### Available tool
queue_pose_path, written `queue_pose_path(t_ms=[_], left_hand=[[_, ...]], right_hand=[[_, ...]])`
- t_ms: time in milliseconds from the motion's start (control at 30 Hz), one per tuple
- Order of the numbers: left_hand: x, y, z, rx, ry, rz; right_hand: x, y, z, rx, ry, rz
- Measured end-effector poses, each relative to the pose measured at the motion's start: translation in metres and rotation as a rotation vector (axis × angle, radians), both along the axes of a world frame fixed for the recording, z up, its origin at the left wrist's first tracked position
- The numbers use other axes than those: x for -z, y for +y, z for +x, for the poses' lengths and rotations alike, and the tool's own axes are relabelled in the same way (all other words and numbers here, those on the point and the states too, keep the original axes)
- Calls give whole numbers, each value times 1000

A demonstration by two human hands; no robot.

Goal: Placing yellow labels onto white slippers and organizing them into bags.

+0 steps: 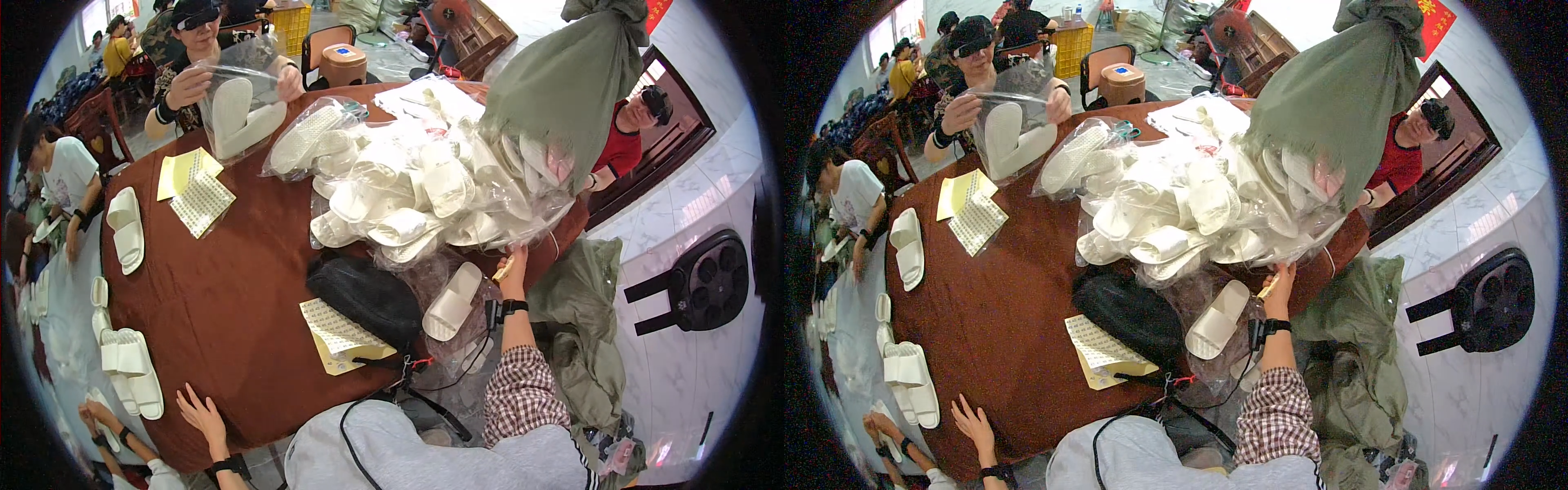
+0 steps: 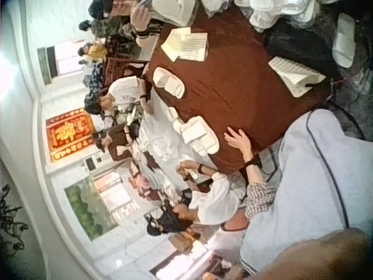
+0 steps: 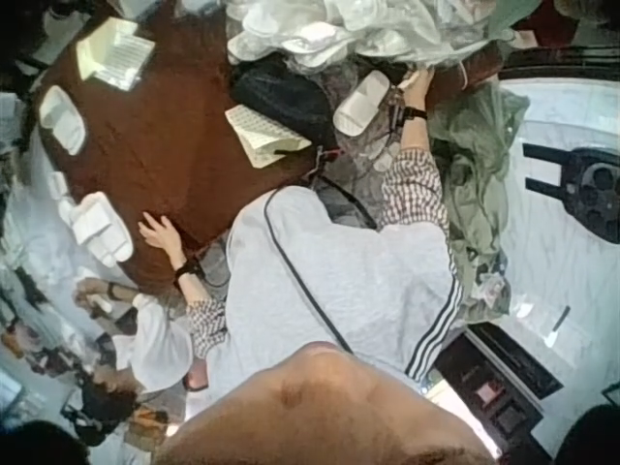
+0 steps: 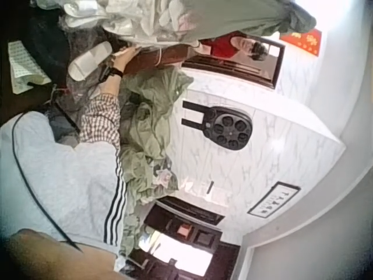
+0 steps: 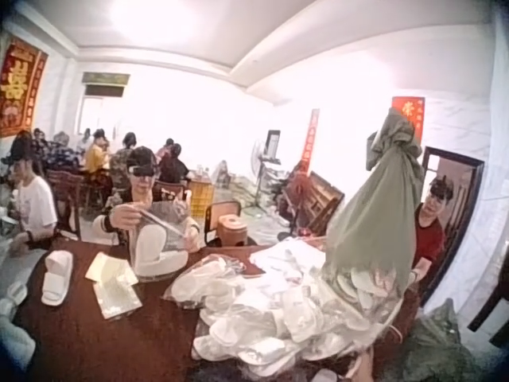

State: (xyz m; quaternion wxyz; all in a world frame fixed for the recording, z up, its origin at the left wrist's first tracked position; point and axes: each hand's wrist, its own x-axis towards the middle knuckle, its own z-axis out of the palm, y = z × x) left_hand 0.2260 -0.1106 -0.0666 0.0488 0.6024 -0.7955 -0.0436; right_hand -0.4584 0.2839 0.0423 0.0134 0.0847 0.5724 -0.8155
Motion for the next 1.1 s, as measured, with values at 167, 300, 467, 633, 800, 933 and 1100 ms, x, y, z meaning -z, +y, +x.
queue_pose_path(t_ms=[167, 300, 467, 633, 800, 933, 1100], left_hand=[[2, -1, 4, -33, -57, 46], [-1, 2, -3, -57, -85, 33], [-2, 1, -13, -46, -86, 72], [0, 2, -4, -78, -149, 79], [5, 1, -4, -51, -164, 43], [-4, 1, -13, -50, -172, 64], [-8, 2, -13, -64, -193, 89]], right_hand=[[-41, -23, 0, -61, 81, 123], [-43, -15, -19, -55, -143, 268], [-17, 27, -42, 49, -134, 344], [-18, 38, -24, -22, -108, 418], [-5, 59, -12, -44, -38, 514], [8, 65, -9, 43, -90, 549], [22, 72, 0, -63, -176, 499]])
